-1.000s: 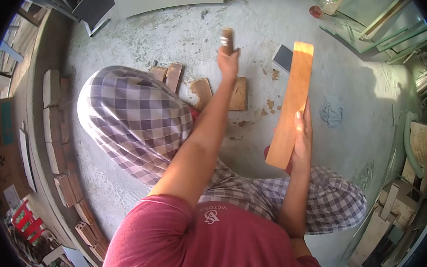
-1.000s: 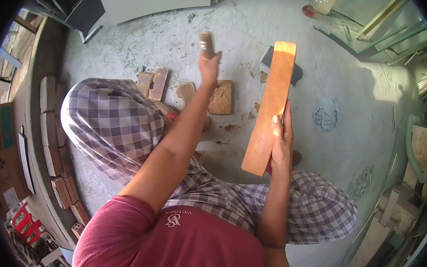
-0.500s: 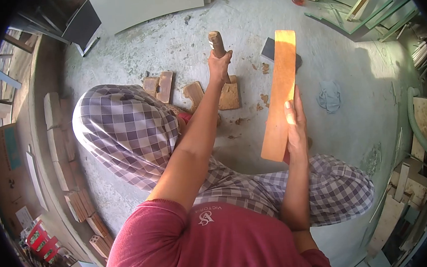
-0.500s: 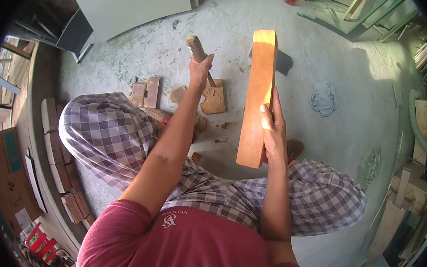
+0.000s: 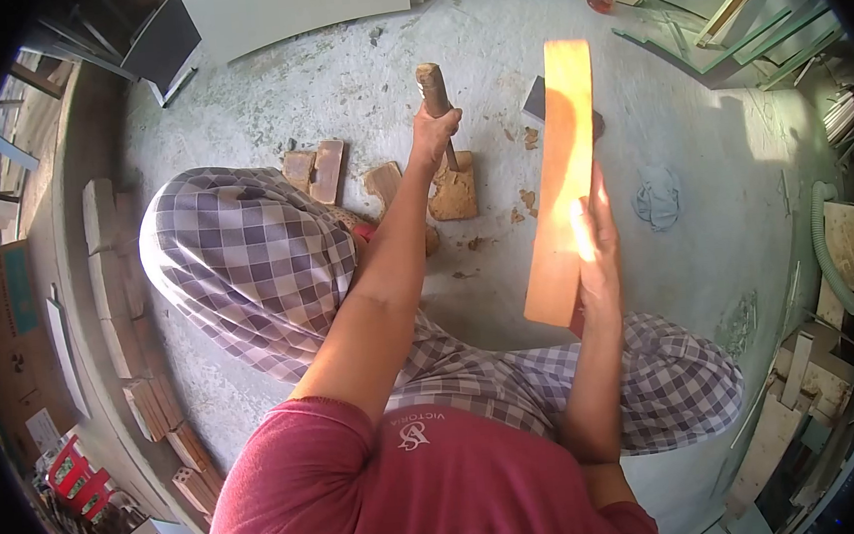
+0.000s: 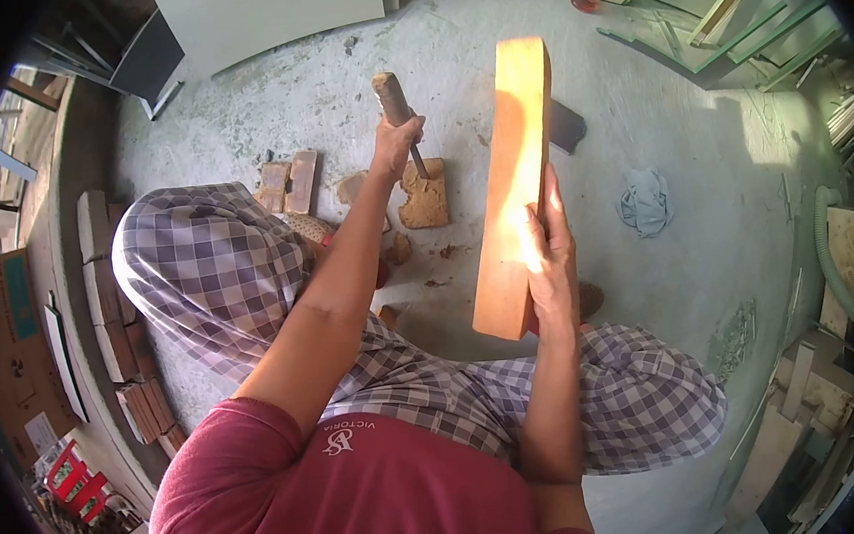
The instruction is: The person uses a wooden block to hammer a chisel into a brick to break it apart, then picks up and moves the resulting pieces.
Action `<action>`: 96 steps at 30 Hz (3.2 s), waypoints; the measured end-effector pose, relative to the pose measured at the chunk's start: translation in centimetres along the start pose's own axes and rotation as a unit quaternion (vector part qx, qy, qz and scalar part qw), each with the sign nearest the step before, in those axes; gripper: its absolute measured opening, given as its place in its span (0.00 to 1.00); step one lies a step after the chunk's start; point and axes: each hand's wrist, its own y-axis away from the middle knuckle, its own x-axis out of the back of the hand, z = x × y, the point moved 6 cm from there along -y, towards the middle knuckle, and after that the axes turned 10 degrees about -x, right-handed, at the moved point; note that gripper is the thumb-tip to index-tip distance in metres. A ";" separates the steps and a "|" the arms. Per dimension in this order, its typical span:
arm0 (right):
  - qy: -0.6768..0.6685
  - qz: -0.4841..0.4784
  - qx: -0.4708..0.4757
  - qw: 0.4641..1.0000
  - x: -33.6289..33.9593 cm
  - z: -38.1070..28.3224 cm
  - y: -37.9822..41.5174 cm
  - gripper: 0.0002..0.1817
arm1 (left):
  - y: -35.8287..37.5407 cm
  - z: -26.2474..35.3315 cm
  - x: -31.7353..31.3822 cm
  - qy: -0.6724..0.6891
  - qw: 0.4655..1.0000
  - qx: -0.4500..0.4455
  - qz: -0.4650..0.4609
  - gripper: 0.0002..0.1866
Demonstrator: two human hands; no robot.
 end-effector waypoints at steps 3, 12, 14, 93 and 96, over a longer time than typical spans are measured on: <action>0.019 -0.016 0.014 1.000 0.4 -2.6 -1.5 0.36 | 0.1 0.0 0.0 -0.008 1.000 0.007 -0.001 0.08; -0.136 -0.067 0.038 0.988 -6.0 -15.2 0.1 0.31 | 0.6 -0.7 -0.6 -0.028 0.999 0.007 -0.017 0.10; -0.087 -0.122 -0.034 0.988 -6.9 -12.1 -2.0 0.32 | 0.6 -1.4 -0.5 -0.057 0.998 0.025 -0.027 0.12; 0.046 -0.048 0.073 0.995 -1.6 -9.7 -0.5 0.38 | 1.4 -0.8 -1.1 -0.090 0.996 0.002 0.015 0.13; 0.082 -0.033 0.124 0.988 -3.8 -14.2 -1.7 0.37 | 1.7 -0.3 -1.5 -0.114 0.993 0.004 0.021 0.18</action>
